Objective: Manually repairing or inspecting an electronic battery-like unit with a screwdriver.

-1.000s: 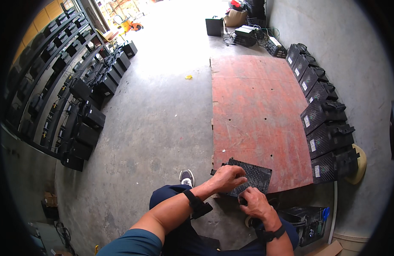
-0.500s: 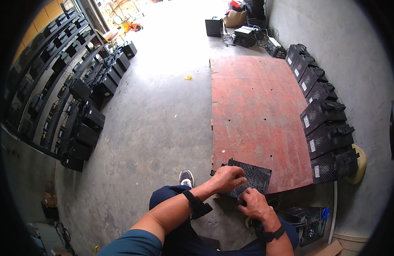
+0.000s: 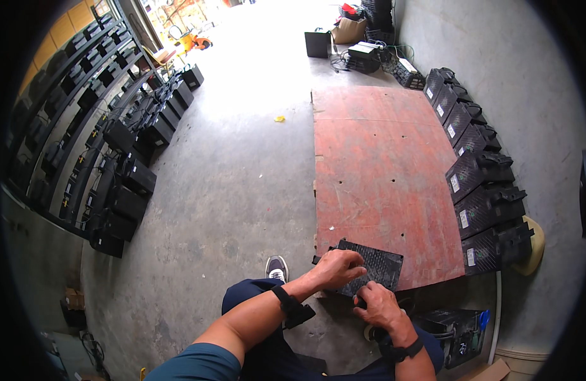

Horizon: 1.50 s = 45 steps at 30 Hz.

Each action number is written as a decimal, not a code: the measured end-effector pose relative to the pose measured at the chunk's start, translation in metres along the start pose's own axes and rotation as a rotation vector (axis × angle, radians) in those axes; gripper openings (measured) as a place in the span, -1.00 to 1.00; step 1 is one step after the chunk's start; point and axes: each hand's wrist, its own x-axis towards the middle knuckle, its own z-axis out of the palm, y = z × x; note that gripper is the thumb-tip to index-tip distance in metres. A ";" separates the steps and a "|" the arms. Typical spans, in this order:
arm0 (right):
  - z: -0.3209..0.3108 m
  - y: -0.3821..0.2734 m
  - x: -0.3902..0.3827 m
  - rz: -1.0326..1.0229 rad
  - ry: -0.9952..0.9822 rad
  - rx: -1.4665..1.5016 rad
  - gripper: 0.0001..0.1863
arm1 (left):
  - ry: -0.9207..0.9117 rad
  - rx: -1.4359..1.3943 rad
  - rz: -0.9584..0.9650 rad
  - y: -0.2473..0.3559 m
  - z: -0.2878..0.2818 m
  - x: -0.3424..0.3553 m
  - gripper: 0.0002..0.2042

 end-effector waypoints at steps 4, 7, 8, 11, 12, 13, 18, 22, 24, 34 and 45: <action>0.002 0.002 0.000 -0.072 0.041 -0.005 -0.57 | -0.003 -0.007 -0.009 0.001 -0.001 -0.001 -0.71; -0.008 -0.009 -0.002 0.070 0.029 0.067 -0.57 | -0.001 -0.007 -0.009 -0.001 -0.003 -0.001 -0.71; -0.009 -0.009 -0.002 0.072 0.030 0.066 -0.57 | -0.001 -0.008 -0.008 -0.001 -0.002 -0.001 -0.71; -0.008 -0.006 -0.001 0.135 -0.036 0.039 -0.54 | -0.007 -0.011 -0.011 0.001 -0.002 0.000 -0.71; -0.004 -0.002 0.000 0.061 -0.036 -0.017 -0.54 | -0.002 -0.007 -0.006 0.001 -0.001 0.000 -0.71; -0.001 0.001 0.000 -0.013 -0.035 -0.073 -0.54 | 0.002 -0.003 0.000 0.001 0.000 0.000 -0.71; 0.002 0.001 -0.002 -0.076 0.035 -0.035 -0.60 | 0.010 0.006 0.014 -0.002 0.000 -0.001 -0.71; -0.010 -0.015 -0.006 0.135 0.013 0.000 -0.66 | -0.006 -0.017 -0.027 -0.002 -0.004 -0.003 -0.71; -0.004 -0.008 -0.010 0.119 0.023 -0.012 -0.67 | -0.009 -0.018 -0.020 0.000 -0.002 -0.002 -0.71; -0.002 -0.007 -0.009 0.018 0.102 0.025 -0.64 | -0.015 0.005 -0.044 -0.002 -0.003 -0.001 -0.72; 0.009 0.002 -0.005 -0.090 0.069 0.028 -0.53 | -0.004 -0.008 -0.017 -0.005 0.001 0.000 -0.72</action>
